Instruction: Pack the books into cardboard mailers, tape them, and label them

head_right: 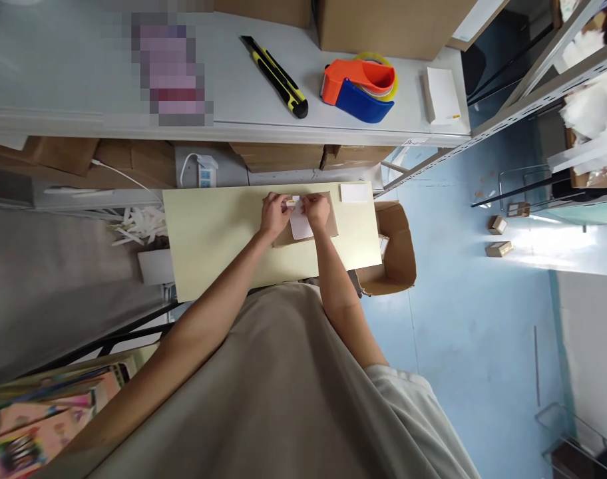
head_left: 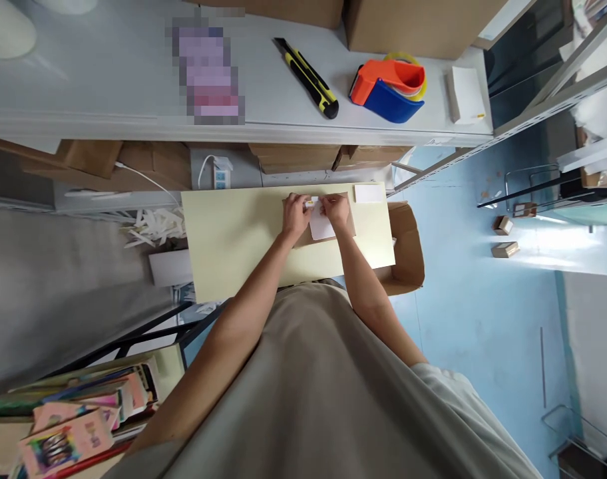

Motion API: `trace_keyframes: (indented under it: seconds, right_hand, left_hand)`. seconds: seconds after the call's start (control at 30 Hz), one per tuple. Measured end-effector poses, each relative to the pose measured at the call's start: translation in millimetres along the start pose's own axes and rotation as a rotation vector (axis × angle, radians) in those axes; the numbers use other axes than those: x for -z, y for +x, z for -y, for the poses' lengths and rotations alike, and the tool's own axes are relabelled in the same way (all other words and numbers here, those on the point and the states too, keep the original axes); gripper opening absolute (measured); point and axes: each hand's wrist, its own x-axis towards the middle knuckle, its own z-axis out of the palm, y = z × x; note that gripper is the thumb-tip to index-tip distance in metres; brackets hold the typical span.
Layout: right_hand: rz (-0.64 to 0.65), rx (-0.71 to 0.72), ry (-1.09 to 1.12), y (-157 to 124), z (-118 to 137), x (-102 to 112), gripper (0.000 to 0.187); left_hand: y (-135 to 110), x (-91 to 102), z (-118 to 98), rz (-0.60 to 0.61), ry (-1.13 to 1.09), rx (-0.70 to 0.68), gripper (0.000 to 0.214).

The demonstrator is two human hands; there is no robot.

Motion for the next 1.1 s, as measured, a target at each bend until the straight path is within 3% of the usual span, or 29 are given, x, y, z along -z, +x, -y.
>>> trace_keyframes:
  seconds: [0.1, 0.27, 0.4, 0.47, 0.53, 0.6, 0.73, 0.97, 1.1]
  right_hand:
    - [-0.043, 0.002, 0.015, -5, -2, 0, 0.022]
    - [-0.077, -0.059, -0.053, -26, -19, 14, 0.025]
    - [-0.222, -0.103, -0.158, -56, -55, 39, 0.025]
    - [-0.284, -0.072, -0.137, -76, -82, 49, 0.042]
    - [-0.237, -0.034, -0.021, -95, -108, 54, 0.061]
    - [-0.130, -0.016, 0.146, -109, -130, 55, 0.074]
    - [0.006, 0.007, 0.360, -115, -153, 51, 0.093]
    - [0.181, 0.099, 0.369, -93, -160, 52, 0.089]
    - [0.291, 0.234, 0.417, -102, -183, 85, 0.084]
  left_hand:
    - [-15, 0.2, 2, 0.048, 0.019, -0.059, 0.043]
    - [-40, 7.7, -4, 0.121, 0.069, -0.115, 0.064]
    - [-57, 23.1, 2, 0.118, 0.046, -0.097, 0.072]
    - [-74, 29.3, 17, 0.058, 0.010, -0.034, 0.080]
    - [-97, 30.1, 35, 0.006, -0.054, 0.126, 0.089]
    - [-123, 24.3, 50, 0.049, -0.188, 0.282, 0.097]
    - [-157, 2.1, 59, 0.112, -0.463, 0.269, 0.086]
    - [-145, -16.6, 37, -0.036, -0.441, 0.403, 0.069]
    - [-168, -23.6, 4, -0.262, -0.319, 0.465, 0.055]
